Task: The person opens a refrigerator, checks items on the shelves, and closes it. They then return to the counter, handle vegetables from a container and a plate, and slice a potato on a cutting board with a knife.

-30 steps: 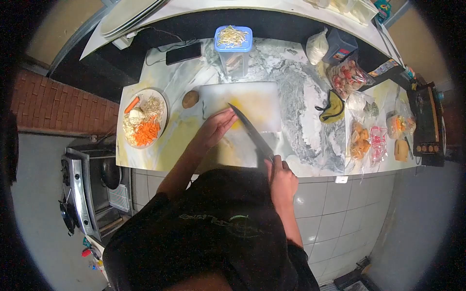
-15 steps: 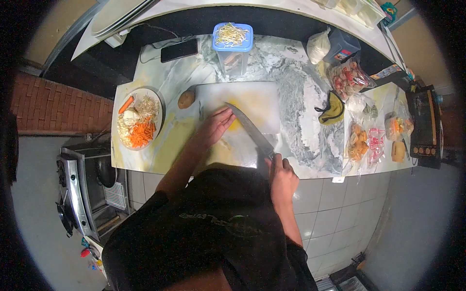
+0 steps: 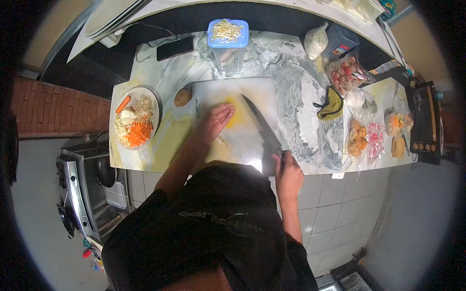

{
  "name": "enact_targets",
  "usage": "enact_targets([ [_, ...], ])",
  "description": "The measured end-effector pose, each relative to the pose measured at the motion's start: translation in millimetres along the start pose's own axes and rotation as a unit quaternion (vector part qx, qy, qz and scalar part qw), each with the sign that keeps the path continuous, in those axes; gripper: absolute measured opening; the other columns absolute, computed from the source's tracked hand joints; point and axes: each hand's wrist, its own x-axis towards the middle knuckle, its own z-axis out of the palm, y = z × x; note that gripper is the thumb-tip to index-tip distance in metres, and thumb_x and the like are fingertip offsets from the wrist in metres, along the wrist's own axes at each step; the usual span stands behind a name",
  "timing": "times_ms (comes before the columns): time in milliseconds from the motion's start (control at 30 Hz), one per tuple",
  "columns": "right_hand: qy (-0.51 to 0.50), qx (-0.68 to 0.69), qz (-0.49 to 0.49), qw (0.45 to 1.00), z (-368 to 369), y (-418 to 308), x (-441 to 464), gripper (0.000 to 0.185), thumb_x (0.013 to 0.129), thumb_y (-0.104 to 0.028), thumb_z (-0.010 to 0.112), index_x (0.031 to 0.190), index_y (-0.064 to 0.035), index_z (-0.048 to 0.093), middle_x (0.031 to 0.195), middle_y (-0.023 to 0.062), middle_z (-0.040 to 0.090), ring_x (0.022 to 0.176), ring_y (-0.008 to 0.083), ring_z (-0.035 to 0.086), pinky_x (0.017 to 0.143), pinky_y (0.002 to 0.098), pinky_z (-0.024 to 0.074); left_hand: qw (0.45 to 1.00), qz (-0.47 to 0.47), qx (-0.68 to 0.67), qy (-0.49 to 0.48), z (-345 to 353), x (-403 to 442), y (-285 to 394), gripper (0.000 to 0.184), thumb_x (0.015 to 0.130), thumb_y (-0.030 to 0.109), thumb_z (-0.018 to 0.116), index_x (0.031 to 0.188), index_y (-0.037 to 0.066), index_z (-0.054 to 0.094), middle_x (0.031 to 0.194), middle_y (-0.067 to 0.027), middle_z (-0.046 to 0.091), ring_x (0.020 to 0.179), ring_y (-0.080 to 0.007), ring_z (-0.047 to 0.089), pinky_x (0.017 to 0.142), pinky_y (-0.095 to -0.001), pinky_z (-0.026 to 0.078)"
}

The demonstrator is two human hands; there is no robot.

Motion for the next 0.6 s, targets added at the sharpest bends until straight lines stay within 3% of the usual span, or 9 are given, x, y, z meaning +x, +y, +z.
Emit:
enact_targets([
  [67, -0.017, 0.046, 0.061, 0.997, 6.1, 16.1, 2.2, 0.026, 0.096, -0.029, 0.065, 0.098, -0.0036, 0.058, 0.087, 0.0197, 0.068, 0.070, 0.0441, 0.065, 0.059, 0.0516, 0.0495, 1.000, -0.010, 0.011, 0.011, 1.4, -1.1, 0.8, 0.045, 0.102, 0.018, 0.053, 0.134, -0.012, 0.045, 0.141, -0.0223, 0.049, 0.137, -0.0285, 0.045, 0.123, -0.0377, 0.029],
  [167, 0.021, 0.052, 0.086, 0.995, 31.7, 45.2, 4.6, 0.025, 0.097, -0.024, 0.063, 0.102, -0.0009, 0.056, 0.089, 0.0242, 0.067, 0.078, 0.0466, 0.065, 0.063, 0.0535, 0.0486, 0.999, -0.014, 0.012, -0.029, -4.0, -0.8, 1.4, 0.042, 0.101, 0.017, 0.054, 0.132, -0.012, 0.048, 0.138, -0.0220, 0.052, 0.135, -0.0277, 0.047, 0.122, -0.0371, 0.032],
  [233, 0.035, 0.071, 0.095, 0.992, 46.3, 60.6, 5.3, 0.022, 0.098, -0.020, 0.059, 0.102, 0.0005, 0.053, 0.092, 0.0265, 0.064, 0.087, 0.0480, 0.063, 0.070, 0.0547, 0.0481, 1.000, -0.021, 0.004, 0.009, 4.9, -8.6, 4.5, 0.038, 0.101, 0.014, 0.054, 0.130, -0.011, 0.051, 0.133, -0.0213, 0.055, 0.131, -0.0272, 0.052, 0.118, -0.0362, 0.038],
  [267, 0.038, 0.071, 0.105, 0.991, 55.5, 68.3, 7.3, 0.022, 0.098, -0.020, 0.059, 0.102, 0.0005, 0.053, 0.092, 0.0265, 0.064, 0.087, 0.0480, 0.063, 0.070, 0.0547, 0.0481, 1.000, -0.030, 0.006, 0.005, 10.9, -12.7, 6.0, 0.038, 0.101, 0.014, 0.054, 0.130, -0.011, 0.051, 0.133, -0.0213, 0.055, 0.131, -0.0272, 0.052, 0.118, -0.0362, 0.038],
  [333, 0.076, 0.064, 0.067, 0.993, 70.7, 77.4, 17.4, 0.022, 0.098, -0.019, 0.059, 0.100, 0.0016, 0.052, 0.095, 0.0256, 0.061, 0.090, 0.0479, 0.060, 0.075, 0.0538, 0.0481, 0.992, -0.086, 0.018, 0.089, 25.0, -16.3, 12.6, 0.031, 0.100, 0.013, 0.055, 0.122, -0.009, 0.054, 0.125, -0.0181, 0.061, 0.125, -0.0264, 0.056, 0.118, -0.0380, 0.040],
  [367, 0.067, 0.061, 0.081, 0.993, 75.8, 78.6, 22.2, 0.023, 0.097, -0.018, 0.059, 0.102, 0.0029, 0.052, 0.101, 0.0247, 0.057, 0.095, 0.0462, 0.057, 0.081, 0.0520, 0.0477, 0.992, -0.093, 0.024, 0.081, 26.3, -18.4, 13.4, 0.031, 0.100, 0.013, 0.055, 0.122, -0.009, 0.054, 0.125, -0.0181, 0.061, 0.125, -0.0264, 0.056, 0.118, -0.0380, 0.040],
  [467, 0.128, 0.026, 0.032, 0.991, 92.5, 86.2, 37.7, 0.021, 0.096, -0.015, 0.061, 0.104, 0.0023, 0.053, 0.102, 0.0244, 0.056, 0.094, 0.0471, 0.057, 0.079, 0.0521, 0.0473, 0.988, -0.124, -0.012, 0.093, 29.4, -31.4, 6.3, 0.029, 0.099, 0.011, 0.058, 0.120, -0.008, 0.056, 0.120, -0.0158, 0.064, 0.121, -0.0256, 0.059, 0.116, -0.0378, 0.042],
  [533, 0.129, 0.013, 0.049, 0.990, 83.1, 78.8, 44.6, 0.021, 0.096, -0.016, 0.062, 0.106, 0.0011, 0.053, 0.103, 0.0214, 0.055, 0.096, 0.0445, 0.056, 0.081, 0.0509, 0.0477, 0.988, -0.125, -0.016, 0.094, 37.9, -37.2, 1.9, 0.031, 0.099, 0.013, 0.059, 0.121, -0.009, 0.055, 0.123, -0.0170, 0.063, 0.123, -0.0264, 0.058, 0.116, -0.0372, 0.042],
  [600, 0.081, -0.023, 0.073, 0.994, 69.3, 72.0, 47.6, 0.028, 0.094, -0.021, 0.062, 0.110, 0.0005, 0.054, 0.113, 0.0199, 0.054, 0.110, 0.0379, 0.053, 0.097, 0.0531, 0.0396, 0.989, -0.133, 0.008, 0.066, 35.6, -37.6, -5.5, 0.042, 0.097, 0.017, 0.062, 0.127, -0.011, 0.052, 0.132, -0.0210, 0.057, 0.128, -0.0291, 0.054, 0.118, -0.0362, 0.038],
])
